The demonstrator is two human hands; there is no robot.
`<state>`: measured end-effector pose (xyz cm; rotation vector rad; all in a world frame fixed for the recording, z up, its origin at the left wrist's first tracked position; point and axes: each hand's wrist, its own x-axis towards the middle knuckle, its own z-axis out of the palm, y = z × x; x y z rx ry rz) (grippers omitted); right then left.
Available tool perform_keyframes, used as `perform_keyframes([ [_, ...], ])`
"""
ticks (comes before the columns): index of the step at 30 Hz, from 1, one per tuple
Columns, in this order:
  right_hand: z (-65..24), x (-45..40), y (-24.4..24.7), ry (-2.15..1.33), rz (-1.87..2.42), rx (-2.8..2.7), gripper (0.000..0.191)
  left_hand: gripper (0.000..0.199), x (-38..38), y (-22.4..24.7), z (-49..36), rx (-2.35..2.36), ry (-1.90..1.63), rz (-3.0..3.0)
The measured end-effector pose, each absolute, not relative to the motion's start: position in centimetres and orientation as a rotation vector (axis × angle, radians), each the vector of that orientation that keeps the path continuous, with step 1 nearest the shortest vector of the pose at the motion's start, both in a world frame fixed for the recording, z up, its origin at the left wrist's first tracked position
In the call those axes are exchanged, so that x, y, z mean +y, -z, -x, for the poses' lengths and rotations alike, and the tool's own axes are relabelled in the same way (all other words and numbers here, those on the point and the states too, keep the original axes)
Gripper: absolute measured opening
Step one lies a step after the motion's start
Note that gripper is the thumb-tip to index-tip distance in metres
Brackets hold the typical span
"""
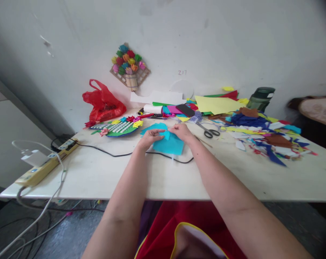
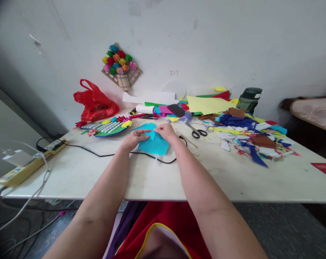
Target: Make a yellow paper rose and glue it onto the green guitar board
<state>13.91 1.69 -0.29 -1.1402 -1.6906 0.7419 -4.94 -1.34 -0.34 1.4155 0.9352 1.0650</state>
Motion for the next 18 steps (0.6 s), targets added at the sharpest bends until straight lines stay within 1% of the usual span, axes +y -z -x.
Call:
perform_keyframes([
  [3, -13.80, 1.58, 0.06, -0.720, 1.103, -1.772, 0.029, 0.050, -1.36, 0.29, 5.11, 0.933, -1.027, -1.433],
  [8, -13.52, 1.43, 0.05, -0.718, 1.019, -1.877, 0.032, 0.037, -1.25, 0.40, 5.20, 1.017, -1.045, -1.514],
  [15, -13.25, 0.96, -0.19, -0.700, 0.991, -1.903, 0.030, 0.042, -1.57, 0.06, 4.67, 1.071, -1.035, -1.538],
  [18, -13.33, 0.70, -0.45, -0.690, 1.042, -1.882, 0.035, 0.045, -1.90, -0.31, 4.45, 1.093, -1.048, -1.534],
])
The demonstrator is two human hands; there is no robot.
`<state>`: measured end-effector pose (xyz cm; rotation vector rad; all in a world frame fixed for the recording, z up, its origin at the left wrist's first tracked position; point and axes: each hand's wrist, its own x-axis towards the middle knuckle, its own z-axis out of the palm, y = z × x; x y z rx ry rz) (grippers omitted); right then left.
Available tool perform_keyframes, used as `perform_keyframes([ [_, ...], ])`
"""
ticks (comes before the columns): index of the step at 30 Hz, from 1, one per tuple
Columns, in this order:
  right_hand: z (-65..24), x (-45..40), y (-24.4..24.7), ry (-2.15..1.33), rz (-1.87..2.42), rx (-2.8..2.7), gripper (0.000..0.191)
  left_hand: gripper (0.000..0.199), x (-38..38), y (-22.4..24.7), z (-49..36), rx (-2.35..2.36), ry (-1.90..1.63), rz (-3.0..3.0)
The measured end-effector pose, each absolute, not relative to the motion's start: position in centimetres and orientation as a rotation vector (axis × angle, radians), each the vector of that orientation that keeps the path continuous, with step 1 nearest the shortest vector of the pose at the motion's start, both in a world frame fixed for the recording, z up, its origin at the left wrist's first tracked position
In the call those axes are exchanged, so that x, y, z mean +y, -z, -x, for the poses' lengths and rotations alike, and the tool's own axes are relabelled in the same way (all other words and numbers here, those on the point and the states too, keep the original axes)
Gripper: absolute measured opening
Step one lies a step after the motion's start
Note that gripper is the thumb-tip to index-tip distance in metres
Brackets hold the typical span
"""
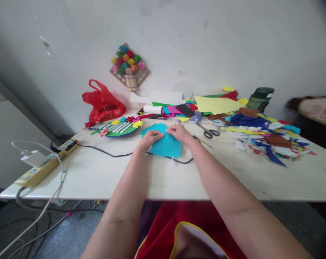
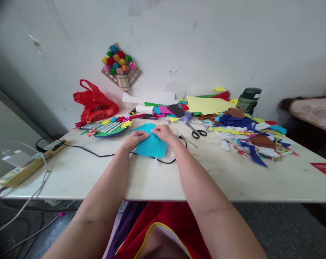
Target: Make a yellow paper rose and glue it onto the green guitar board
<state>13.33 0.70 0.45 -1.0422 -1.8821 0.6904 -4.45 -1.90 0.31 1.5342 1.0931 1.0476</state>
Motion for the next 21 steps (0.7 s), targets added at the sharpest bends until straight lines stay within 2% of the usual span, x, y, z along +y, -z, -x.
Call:
perform_keyframes([
  [3, -13.42, 0.49, -0.64, -0.698, 1.076, -1.883, 0.039, 0.045, -2.04, -0.45, 4.37, 1.122, -1.061, -1.569],
  [14, -13.25, 0.70, -0.12, -0.744, 1.039, -1.908, 0.033, 0.045, -1.47, 0.12, 4.61, 1.096, -1.023, -1.670],
  [21, -12.92, 0.75, 0.02, -0.653, 1.062, -1.897, 0.035, 0.047, -1.42, 0.34, 4.34, 1.145, -1.086, -1.680],
])
